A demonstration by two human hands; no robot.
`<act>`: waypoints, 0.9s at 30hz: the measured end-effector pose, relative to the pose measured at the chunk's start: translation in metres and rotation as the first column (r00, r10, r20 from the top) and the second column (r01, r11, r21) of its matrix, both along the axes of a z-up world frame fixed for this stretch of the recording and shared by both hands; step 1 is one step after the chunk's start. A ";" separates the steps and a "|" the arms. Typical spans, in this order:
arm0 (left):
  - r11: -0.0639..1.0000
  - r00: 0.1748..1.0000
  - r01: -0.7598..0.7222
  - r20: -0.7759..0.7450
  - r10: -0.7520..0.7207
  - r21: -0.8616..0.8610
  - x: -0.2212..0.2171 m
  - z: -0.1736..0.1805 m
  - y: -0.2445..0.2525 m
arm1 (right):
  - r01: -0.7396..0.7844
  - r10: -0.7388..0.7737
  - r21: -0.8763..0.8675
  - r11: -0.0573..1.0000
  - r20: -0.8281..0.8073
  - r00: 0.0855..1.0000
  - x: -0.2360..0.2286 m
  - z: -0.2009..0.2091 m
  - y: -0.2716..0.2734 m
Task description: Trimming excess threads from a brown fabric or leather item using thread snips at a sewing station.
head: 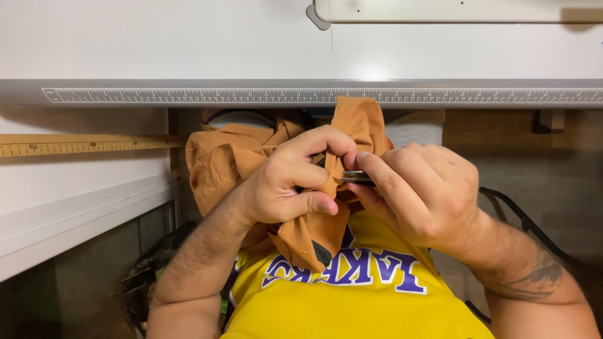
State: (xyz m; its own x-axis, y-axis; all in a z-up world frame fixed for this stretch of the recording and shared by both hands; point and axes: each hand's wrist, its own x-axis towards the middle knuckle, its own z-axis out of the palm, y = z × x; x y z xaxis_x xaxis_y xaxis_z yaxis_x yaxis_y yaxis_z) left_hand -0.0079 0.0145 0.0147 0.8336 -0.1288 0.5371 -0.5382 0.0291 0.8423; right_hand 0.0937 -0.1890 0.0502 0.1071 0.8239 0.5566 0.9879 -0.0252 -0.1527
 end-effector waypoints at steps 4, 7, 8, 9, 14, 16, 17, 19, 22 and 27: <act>0.999 0.999 0.033 -0.021 -0.032 0.030 0.000 0.001 0.002 | -0.031 0.035 -0.041 0.999 0.115 0.993 0.004 0.010 0.006; 0.999 0.999 0.030 -0.014 -0.029 0.041 0.001 0.001 0.003 | -0.033 0.042 -0.053 0.998 0.171 0.984 0.005 0.014 0.009; 0.999 1.000 0.028 -0.015 -0.027 0.040 0.001 0.001 0.004 | -0.035 0.043 -0.054 0.998 0.170 0.984 0.005 0.014 0.009; 0.999 0.999 0.033 -0.014 -0.032 0.042 0.001 0.000 0.004 | -0.039 0.049 -0.059 0.997 0.177 0.983 0.005 0.015 0.009; 0.998 0.999 0.036 -0.011 -0.035 0.057 0.001 -0.001 0.004 | -0.044 0.054 -0.061 0.997 0.184 0.981 0.004 0.012 0.008; 0.998 0.999 0.036 -0.013 -0.035 0.047 0.000 -0.001 0.003 | -0.041 0.050 -0.052 0.998 0.189 0.981 0.003 0.011 0.008; 0.998 0.999 0.036 -0.014 -0.035 0.045 0.000 -0.002 0.003 | -0.041 0.050 -0.054 0.998 0.188 0.981 0.003 0.011 0.008; 0.999 0.999 0.034 -0.015 -0.033 0.043 0.000 -0.003 0.002 | -0.040 0.051 -0.057 0.998 0.197 0.979 0.003 0.009 0.007; 0.998 0.999 0.027 -0.024 -0.025 0.057 0.000 -0.001 0.002 | -0.020 0.031 -0.055 0.998 0.201 0.979 0.000 0.008 0.008; 0.998 1.000 -0.010 -0.017 0.011 0.055 -0.001 -0.004 -0.002 | 0.045 -0.040 -0.029 0.999 0.155 0.987 -0.009 0.002 0.008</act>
State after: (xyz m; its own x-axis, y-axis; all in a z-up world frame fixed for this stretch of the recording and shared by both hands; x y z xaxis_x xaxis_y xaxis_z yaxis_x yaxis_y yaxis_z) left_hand -0.0085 0.0125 0.0104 0.8442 -0.1487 0.5150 -0.5236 -0.0230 0.8517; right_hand 0.0847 -0.1806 0.0519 0.0575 0.8380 0.5427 0.9975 -0.0701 0.0025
